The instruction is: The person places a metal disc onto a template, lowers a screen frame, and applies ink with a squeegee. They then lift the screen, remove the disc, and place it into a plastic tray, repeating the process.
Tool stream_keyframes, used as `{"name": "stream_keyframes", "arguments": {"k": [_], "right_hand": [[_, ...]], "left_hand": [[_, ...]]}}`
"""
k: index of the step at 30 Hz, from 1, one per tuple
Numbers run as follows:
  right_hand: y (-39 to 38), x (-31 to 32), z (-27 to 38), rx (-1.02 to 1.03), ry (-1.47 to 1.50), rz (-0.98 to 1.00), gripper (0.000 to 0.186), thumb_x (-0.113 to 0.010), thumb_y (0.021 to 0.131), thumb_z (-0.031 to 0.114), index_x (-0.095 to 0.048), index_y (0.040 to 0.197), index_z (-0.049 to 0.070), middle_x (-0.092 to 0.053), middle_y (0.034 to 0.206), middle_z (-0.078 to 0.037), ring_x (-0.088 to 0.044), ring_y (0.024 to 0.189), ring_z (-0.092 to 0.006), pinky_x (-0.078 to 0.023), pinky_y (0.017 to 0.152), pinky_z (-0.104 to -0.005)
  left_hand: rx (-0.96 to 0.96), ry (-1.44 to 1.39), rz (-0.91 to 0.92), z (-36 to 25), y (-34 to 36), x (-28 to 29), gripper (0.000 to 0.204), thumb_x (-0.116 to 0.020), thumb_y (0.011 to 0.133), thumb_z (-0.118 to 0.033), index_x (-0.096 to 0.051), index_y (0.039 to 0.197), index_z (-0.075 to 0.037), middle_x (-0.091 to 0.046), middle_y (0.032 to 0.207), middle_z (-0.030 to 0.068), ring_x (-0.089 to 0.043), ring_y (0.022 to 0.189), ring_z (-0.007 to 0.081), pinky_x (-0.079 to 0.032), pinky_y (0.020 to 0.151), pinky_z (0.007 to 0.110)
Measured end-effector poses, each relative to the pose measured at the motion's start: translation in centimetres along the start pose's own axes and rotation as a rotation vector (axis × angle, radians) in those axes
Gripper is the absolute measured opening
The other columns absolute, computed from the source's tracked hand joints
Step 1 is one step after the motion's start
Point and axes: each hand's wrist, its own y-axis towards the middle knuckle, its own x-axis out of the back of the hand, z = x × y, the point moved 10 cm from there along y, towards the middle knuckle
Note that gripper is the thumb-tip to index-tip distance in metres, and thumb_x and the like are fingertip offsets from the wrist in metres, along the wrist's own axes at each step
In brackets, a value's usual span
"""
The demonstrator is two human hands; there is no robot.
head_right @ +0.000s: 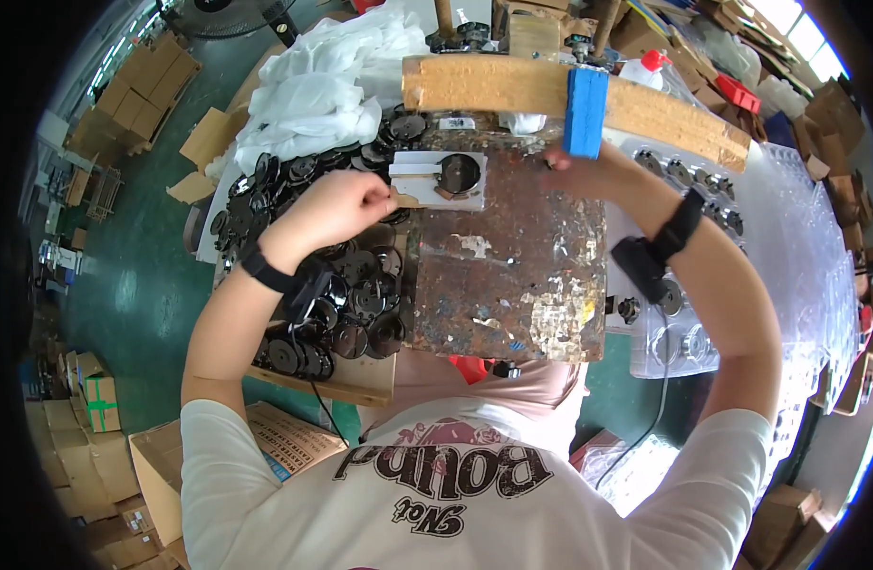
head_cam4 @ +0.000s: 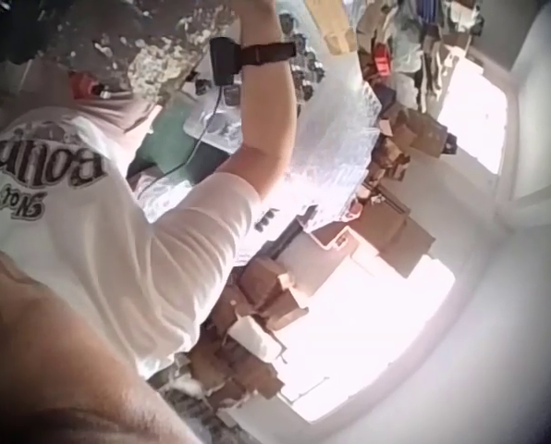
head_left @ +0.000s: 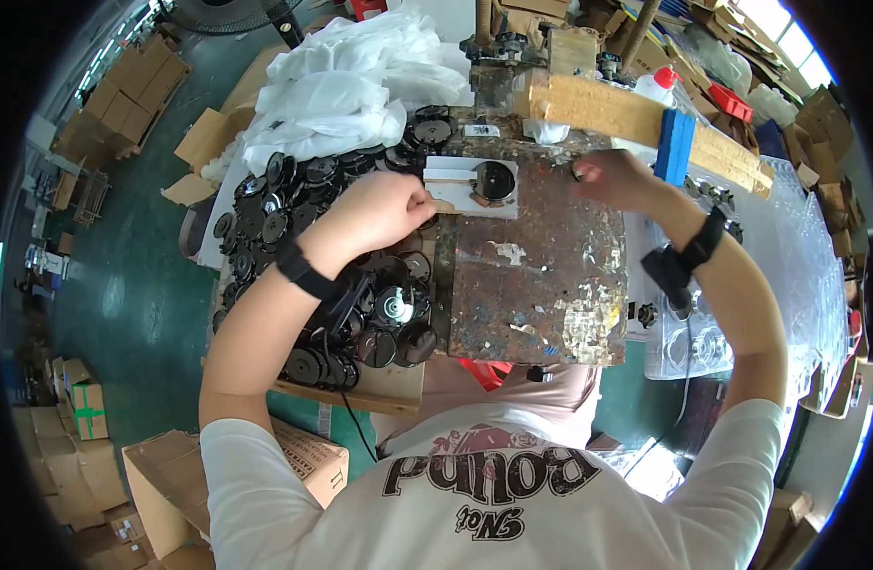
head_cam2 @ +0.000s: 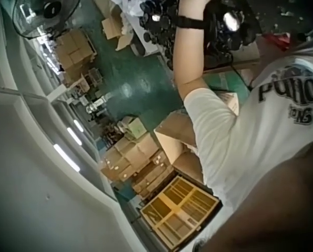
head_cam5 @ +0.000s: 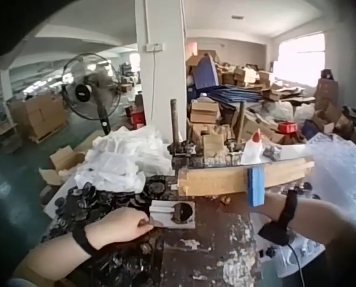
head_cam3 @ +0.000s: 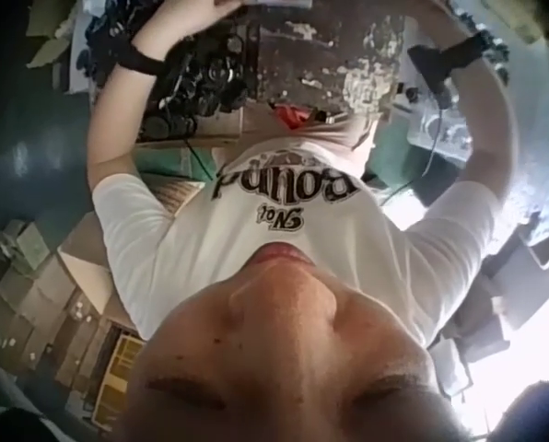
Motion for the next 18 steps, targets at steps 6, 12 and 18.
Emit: {"name": "stream_keyframes", "arguments": {"k": [6, 12, 18], "right_hand": [[3.0, -1.3, 10.7, 0.25, 0.05, -0.202, 0.042, -0.065, 0.078, 0.037, -0.06, 0.104, 0.004, -0.063, 0.094, -0.016, -0.062, 0.086, -0.0279, -0.049, 0.076, -0.0366], [4.2, -1.6, 10.9, 0.244, 0.122, -0.152, 0.037, -0.063, 0.075, 0.03, -0.061, 0.101, 0.004, -0.063, 0.087, -0.015, -0.062, 0.082, -0.0297, -0.049, 0.075, -0.0388], [1.9, 0.2, 6.5, 0.174, 0.226, -0.154, 0.034, -0.062, 0.074, 0.03, -0.063, 0.098, 0.007, -0.064, 0.084, -0.014, -0.063, 0.079, -0.0268, -0.05, 0.073, -0.0362]], "left_hand": [[0.175, 0.436, 0.225, 4.6, 0.2, -5.6, 0.031, -0.069, 0.071, -0.026, -0.06, 0.083, 0.001, -0.065, 0.084, 0.0179, -0.063, 0.083, 0.0344, -0.051, 0.072, 0.04], [0.229, 0.354, 0.188, 7.2, 0.9, -6.7, 0.05, -0.074, 0.064, -0.025, -0.051, 0.098, 0.005, -0.063, 0.086, 0.0232, -0.062, 0.084, 0.0371, -0.05, 0.072, 0.043], [0.109, 0.235, 0.086, 6.4, 0.5, -5.0, 0.042, -0.075, 0.063, -0.021, -0.055, 0.092, 0.002, -0.062, 0.08, 0.0205, -0.061, 0.08, 0.0371, -0.048, 0.069, 0.044]]}}
